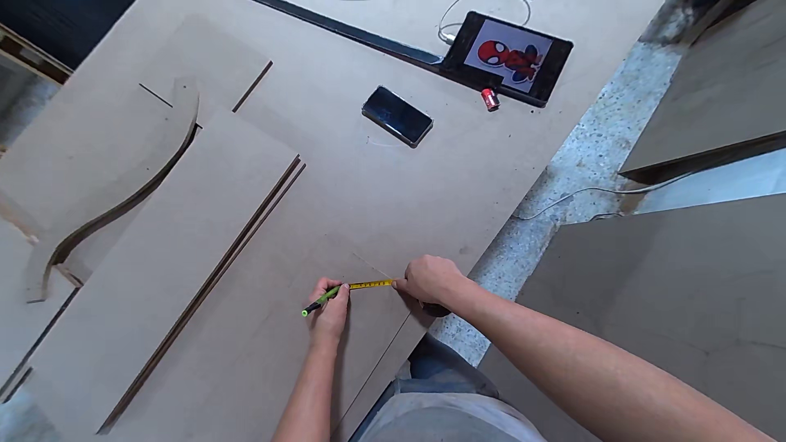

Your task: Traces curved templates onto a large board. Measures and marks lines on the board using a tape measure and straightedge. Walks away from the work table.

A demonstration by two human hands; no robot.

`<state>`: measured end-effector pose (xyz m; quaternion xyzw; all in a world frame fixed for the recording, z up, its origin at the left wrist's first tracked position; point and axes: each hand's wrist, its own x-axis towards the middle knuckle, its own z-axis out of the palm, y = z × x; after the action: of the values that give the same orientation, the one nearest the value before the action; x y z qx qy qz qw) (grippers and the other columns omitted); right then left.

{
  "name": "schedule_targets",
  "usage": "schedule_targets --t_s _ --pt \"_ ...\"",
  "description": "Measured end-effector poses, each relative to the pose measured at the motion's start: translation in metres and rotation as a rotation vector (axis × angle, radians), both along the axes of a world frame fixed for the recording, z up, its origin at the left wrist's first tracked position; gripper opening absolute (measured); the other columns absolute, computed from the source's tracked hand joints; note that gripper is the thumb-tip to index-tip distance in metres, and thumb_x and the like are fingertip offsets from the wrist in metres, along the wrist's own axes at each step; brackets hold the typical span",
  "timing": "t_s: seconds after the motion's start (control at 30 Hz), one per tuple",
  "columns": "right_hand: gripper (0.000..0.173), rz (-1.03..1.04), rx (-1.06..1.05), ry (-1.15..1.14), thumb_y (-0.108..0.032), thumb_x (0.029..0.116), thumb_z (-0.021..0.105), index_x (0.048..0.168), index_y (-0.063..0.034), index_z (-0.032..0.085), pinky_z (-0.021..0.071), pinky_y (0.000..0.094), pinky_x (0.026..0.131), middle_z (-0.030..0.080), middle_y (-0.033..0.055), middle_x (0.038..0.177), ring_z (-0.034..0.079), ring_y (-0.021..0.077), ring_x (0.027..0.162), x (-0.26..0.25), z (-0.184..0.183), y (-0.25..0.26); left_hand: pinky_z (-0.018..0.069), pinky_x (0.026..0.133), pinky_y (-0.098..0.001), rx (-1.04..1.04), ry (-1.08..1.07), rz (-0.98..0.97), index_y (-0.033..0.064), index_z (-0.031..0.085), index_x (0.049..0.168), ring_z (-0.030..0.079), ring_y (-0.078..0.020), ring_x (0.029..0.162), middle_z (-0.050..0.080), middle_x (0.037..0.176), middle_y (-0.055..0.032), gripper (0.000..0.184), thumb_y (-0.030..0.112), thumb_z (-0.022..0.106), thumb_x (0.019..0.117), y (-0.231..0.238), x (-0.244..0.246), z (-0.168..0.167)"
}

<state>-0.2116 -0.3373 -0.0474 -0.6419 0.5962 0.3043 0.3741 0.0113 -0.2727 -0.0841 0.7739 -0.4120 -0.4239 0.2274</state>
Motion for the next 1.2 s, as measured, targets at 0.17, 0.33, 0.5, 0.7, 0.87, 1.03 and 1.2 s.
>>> schedule_targets --t_s 0.17,0.33,0.5,0.7,0.87,1.03,1.2 --pt "0.064 0.006 -0.005 0.002 -0.069 0.0999 0.041 0.084 -0.0158 0.071 0.0546 0.0551 0.069 0.071 0.0099 0.088 0.07 0.0304 0.089 -0.001 -0.005 0.002 0.0545 0.062 -0.0438 0.029 -0.045 0.001 0.0153 0.069 0.094 0.065 -0.0187 0.066 0.069 0.075 -0.0025 0.016 0.03 0.068 0.0999 -0.004 -0.006 0.004" --pt "0.062 -0.025 0.006 -0.008 -0.068 0.0995 0.043 0.086 -0.0156 0.073 0.0545 0.0565 0.07 0.072 0.0103 0.09 0.071 0.0311 0.089 -0.001 -0.003 0.001 0.0546 0.062 -0.0466 0.015 -0.128 -0.046 0.0162 0.069 0.091 0.066 -0.0191 0.066 0.069 0.075 -0.0021 0.016 0.03 0.067 0.0997 -0.008 -0.007 0.006" --pt "0.062 -0.023 0.022 -0.004 -0.068 0.0998 0.043 0.086 -0.0156 0.072 0.0543 0.0559 0.07 0.071 0.0102 0.089 0.07 0.0308 0.089 -0.001 -0.003 -0.001 0.0537 0.062 -0.0464 0.019 -0.132 -0.062 0.016 0.069 0.091 0.065 -0.019 0.065 0.068 0.073 -0.0019 0.017 0.031 0.067 0.0998 -0.012 -0.008 0.005" --pt "0.061 -0.025 0.024 0.005 -0.068 0.0992 0.045 0.084 -0.0161 0.072 0.0542 0.0553 0.069 0.071 0.0093 0.087 0.07 0.0301 0.087 0.001 -0.001 -0.002 0.0532 0.06 -0.0459 0.033 -0.154 -0.103 0.016 0.068 0.088 0.065 -0.019 0.063 0.067 0.071 -0.0018 0.018 0.03 0.066 0.0999 -0.013 -0.005 0.009" --pt "0.061 -0.009 0.008 0.019 -0.066 0.1006 0.044 0.082 -0.015 0.071 0.0538 0.0542 0.068 0.07 0.0096 0.086 0.07 0.0298 0.086 0.003 0.002 -0.001 0.0531 0.058 -0.0438 0.022 -0.16 -0.113 0.0162 0.068 0.089 0.064 -0.0178 0.062 0.067 0.07 -0.0013 0.017 0.028 0.067 0.0997 -0.011 -0.005 0.01" --pt "0.059 -0.01 -0.005 0.041 -0.063 0.1008 0.046 0.081 -0.0134 0.07 0.0537 0.0544 0.068 0.07 0.0111 0.087 0.07 0.0312 0.087 0.009 0.007 0.0 0.0533 0.058 -0.044 0.01 -0.146 -0.121 0.0152 0.068 0.088 0.064 -0.0182 0.061 0.067 0.07 -0.0022 0.016 0.027 0.067 0.0996 -0.008 -0.003 0.009" --pt "0.059 -0.015 -0.002 0.049 -0.063 0.1007 0.046 0.08 -0.0126 0.07 0.0538 0.0547 0.068 0.07 0.0116 0.088 0.07 0.0311 0.088 0.01 0.007 0.004 0.0526 0.056 -0.0426 0.006 -0.127 -0.126 0.0157 0.067 0.087 0.064 -0.0177 0.06 0.067 0.07 -0.0023 0.017 0.027 0.067 0.0995 -0.006 -0.002 0.01"
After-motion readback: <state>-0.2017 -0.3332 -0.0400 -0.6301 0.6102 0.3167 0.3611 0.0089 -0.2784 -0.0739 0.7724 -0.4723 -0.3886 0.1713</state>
